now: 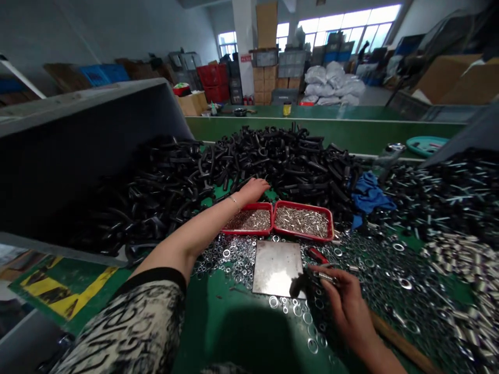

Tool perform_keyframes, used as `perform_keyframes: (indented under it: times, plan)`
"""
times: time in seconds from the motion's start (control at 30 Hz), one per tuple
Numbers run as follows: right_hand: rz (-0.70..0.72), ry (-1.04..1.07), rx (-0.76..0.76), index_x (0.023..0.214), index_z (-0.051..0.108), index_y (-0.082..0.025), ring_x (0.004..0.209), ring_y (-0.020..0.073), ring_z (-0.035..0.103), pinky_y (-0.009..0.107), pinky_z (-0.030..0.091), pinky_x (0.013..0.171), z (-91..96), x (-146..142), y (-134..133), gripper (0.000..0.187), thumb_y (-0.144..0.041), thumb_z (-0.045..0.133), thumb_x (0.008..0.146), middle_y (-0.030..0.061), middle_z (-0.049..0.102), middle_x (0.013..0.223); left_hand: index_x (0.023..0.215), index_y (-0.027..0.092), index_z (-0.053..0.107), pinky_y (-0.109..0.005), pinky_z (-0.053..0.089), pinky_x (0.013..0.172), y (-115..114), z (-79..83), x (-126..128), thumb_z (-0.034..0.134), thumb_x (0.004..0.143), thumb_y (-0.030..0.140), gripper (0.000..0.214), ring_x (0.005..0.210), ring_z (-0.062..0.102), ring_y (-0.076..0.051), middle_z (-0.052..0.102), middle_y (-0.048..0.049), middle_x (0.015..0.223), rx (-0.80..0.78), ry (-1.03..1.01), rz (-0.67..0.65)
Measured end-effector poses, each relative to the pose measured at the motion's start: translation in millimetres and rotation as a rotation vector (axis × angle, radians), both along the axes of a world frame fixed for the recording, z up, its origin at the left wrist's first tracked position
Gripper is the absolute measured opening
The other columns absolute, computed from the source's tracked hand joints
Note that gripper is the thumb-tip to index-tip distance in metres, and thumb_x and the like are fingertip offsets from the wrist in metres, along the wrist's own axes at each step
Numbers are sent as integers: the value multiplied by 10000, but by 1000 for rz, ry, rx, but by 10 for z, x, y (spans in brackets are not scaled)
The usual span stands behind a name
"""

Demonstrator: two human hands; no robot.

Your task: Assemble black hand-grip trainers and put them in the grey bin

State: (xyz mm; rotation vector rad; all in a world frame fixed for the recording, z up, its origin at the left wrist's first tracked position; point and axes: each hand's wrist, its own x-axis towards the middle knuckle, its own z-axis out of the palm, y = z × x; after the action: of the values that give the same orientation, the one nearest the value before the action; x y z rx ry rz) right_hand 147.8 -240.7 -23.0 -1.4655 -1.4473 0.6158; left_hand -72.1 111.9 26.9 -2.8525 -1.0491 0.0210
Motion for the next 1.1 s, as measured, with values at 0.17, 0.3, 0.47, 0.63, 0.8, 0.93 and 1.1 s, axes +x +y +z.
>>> perform_keyframes:
  times: [0.17,0.3,0.47,0.63,0.8,0.93,1.1]
  plan:
    - [-142,466,-216,1171,436,-269,735,185,715,354,596,718,72,-71,228,336,-485,573,953,66,718,1051,931,123,750,-338,385,946,463,-263,292,550,796,11,266,1044,644,-241,743,-133,991,-106,149,28]
    - [-121,718,-337,1178,572,-230,864,192,692,339,572,778,110,-63,359,396,-492,659,894,90,698,1120,863,93,728,-438,336,1029,501,-346,220,521,813,18,226,1029,635,-270,733,-165,910,-75,142,55]
    - [33,855,-561,987,698,-161,897,218,657,318,537,731,105,-108,353,419,-561,655,867,118,702,1031,1098,25,607,-528,319,1052,360,80,-59,502,947,172,235,1163,563,-340,639,-248,1148,111,-258,267]
    - [-15,524,-438,941,676,-193,665,164,571,268,429,575,147,-244,440,426,-607,602,879,16,625,780,1201,103,467,-368,515,804,-667,453,-130,431,1022,458,399,797,670,-212,669,-88,829,-309,-887,400]
    - [-31,-47,-159,873,622,-208,746,206,584,306,414,708,175,-377,502,361,-546,518,943,24,627,774,1077,184,482,-243,449,458,-2154,-82,-33,340,980,642,489,461,584,-149,633,-11,623,-1056,-1075,366]
    - [53,-201,-146,904,589,-214,735,222,609,313,400,701,174,-449,429,331,-503,451,984,43,658,793,1077,178,507,-225,410,408,-2669,-446,-6,345,969,656,516,424,550,-149,599,7,561,-1180,-1175,452]
    - [92,-231,-151,893,549,-231,710,220,620,309,400,680,185,-475,362,303,-489,428,997,30,647,766,1065,190,542,-234,417,420,-2744,-424,-12,345,973,652,511,424,542,-152,566,22,524,-1187,-1165,466]
